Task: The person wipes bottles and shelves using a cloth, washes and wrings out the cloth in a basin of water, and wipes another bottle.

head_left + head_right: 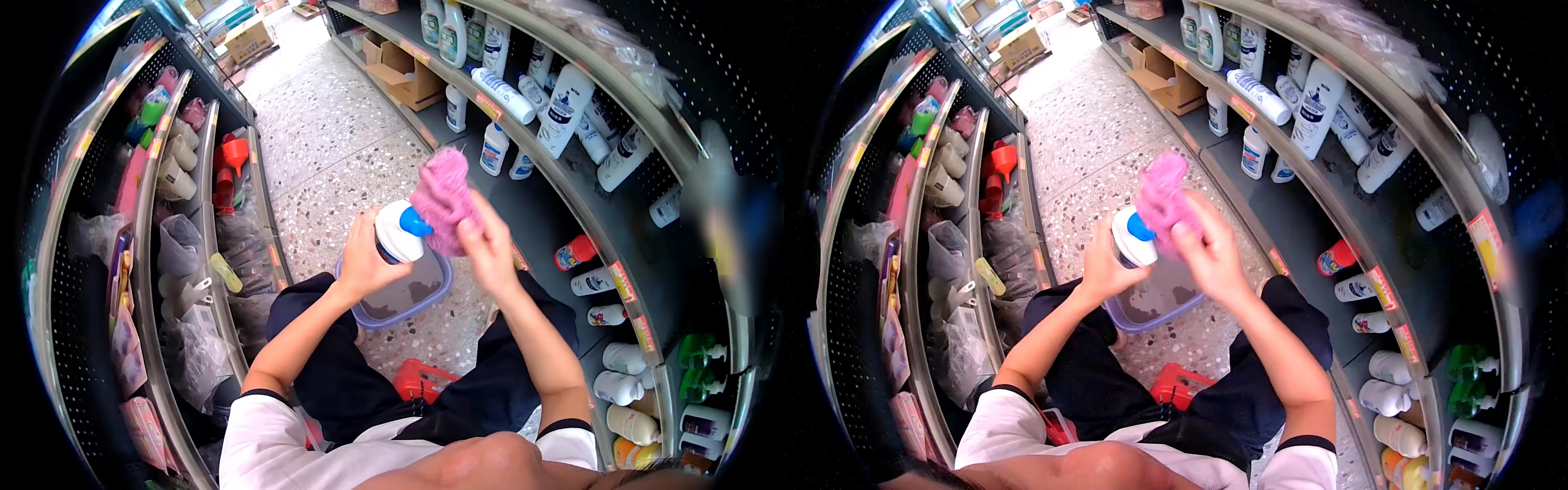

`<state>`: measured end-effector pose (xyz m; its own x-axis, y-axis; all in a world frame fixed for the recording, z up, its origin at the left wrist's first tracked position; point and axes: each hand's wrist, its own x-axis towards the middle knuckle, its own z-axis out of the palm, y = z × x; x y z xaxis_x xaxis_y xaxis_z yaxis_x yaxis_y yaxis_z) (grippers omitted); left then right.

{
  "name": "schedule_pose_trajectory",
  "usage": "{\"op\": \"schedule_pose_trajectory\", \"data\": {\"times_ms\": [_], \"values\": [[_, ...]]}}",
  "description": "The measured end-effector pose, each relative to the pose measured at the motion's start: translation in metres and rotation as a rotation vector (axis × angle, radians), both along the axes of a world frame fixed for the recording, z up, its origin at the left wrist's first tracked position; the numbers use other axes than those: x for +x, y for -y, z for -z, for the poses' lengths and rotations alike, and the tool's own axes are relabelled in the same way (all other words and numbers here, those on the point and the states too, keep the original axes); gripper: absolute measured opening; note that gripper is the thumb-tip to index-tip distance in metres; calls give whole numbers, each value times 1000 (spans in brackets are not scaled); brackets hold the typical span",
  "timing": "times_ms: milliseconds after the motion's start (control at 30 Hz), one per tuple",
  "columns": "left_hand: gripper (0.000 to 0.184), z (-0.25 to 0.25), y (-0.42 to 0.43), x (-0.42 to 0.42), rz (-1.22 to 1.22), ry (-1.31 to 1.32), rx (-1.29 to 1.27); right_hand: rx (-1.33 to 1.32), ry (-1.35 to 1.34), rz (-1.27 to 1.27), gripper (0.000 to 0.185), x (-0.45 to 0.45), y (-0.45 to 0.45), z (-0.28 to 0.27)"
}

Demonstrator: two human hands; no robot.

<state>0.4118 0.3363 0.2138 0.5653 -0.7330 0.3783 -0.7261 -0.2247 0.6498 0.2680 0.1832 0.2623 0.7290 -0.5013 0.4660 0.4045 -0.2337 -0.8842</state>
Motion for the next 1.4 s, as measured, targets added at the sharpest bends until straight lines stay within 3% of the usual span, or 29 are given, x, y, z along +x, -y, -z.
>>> {"op": "schedule_pose_trajectory", "data": {"times_ms": [100, 400, 600, 733, 867, 967, 1100, 1167, 1333, 1400], "values": [[85, 12, -10, 1, 3, 136, -42, -500, -1, 19, 42, 11, -19, 1], [82, 24, -24, 2, -39, 143, 15, -792, -174, 448, 19, 54, -37, 22], [79, 34, -30, 10, -124, 242, -17, -548, -563, 370, 28, 64, -41, 12], [81, 42, -35, 18, -159, 309, 4, -285, -632, 260, 36, 69, -29, 25], [81, 42, -38, 24, -183, 348, -32, 253, -584, 0, 35, 71, -20, 63], [83, 35, -37, 25, -191, 301, -65, 764, -463, -186, 32, 67, -29, 37], [85, 20, -31, 22, -260, 120, -91, 807, -313, -69, 38, 69, -22, 33], [85, 17, -31, 22, -278, -20, -55, 587, -124, 31, 45, 69, -18, 30], [82, 9, -24, 18, -251, -64, -50, -86, -52, 61, 52, 60, -19, 28], [81, 8, -22, 17, -234, -58, -26, -460, -11, 130, 46, 60, -19, 32]]}}
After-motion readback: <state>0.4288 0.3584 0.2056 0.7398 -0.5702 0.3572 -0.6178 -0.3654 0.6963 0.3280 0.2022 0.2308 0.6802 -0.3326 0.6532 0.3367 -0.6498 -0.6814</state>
